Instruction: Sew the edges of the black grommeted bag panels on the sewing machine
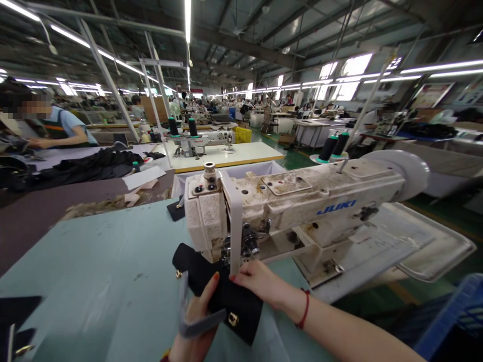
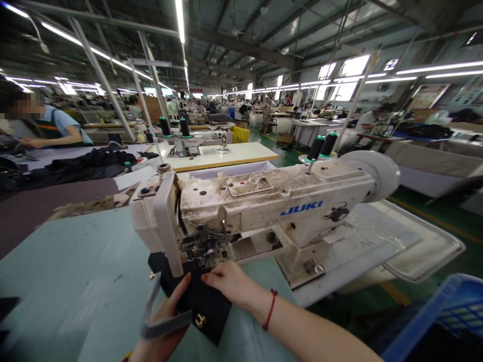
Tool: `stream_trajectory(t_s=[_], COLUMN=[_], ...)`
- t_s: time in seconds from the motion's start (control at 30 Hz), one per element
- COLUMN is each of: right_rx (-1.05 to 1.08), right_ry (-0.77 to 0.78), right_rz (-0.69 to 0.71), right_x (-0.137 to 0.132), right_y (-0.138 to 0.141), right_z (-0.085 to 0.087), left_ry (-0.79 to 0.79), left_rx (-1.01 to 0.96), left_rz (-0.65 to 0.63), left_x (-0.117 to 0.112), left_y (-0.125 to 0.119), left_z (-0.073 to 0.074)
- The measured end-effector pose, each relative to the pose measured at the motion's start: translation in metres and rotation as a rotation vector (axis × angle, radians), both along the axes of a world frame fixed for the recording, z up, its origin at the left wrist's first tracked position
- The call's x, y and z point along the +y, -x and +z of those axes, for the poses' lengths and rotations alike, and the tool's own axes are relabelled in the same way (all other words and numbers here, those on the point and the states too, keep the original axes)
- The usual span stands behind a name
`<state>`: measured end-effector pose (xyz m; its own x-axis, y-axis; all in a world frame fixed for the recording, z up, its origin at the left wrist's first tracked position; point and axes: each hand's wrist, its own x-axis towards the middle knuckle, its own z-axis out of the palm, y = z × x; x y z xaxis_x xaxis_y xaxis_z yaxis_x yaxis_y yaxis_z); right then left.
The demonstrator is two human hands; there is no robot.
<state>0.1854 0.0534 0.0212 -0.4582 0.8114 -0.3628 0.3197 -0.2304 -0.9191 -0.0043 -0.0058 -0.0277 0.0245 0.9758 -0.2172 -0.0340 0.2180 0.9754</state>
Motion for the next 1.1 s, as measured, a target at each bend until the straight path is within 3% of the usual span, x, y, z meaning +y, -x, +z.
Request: stream_trajectory(t_s=[0.2,0.37,0.57,0.8,1.1], right_rx=[-0.087,-0.11,-0.102,-0.072,-0.052], right_ry=[-0.232,-0.24,-0.229,-0.283,-0.336], right_rz=[0.035,0.045,0.062,0.065,0.061], right_x=[-0.006,-0.005,-0.005,-0.001,-0.002], right_y=[0.002,0.0,-0.001,-0.001,-0.001], right_z=[0.002,0.004,0.002,0.001,-0.005], left_ry=[-0.069,-0.07,-0.05,0.041,0.05], left_rx=[0.087,0.08,0.193,-0.031,-0.026], left_rz=[0.066,0.094,0.035,0.098,0.103], left_x=[-0.001,0.002,0.004,0.006,0.017], left_y=[-0.003,0.001,0.005,-0.004,-0.002], left_z=[-0.018,-0.03,-0.022,-0.018,-0.021])
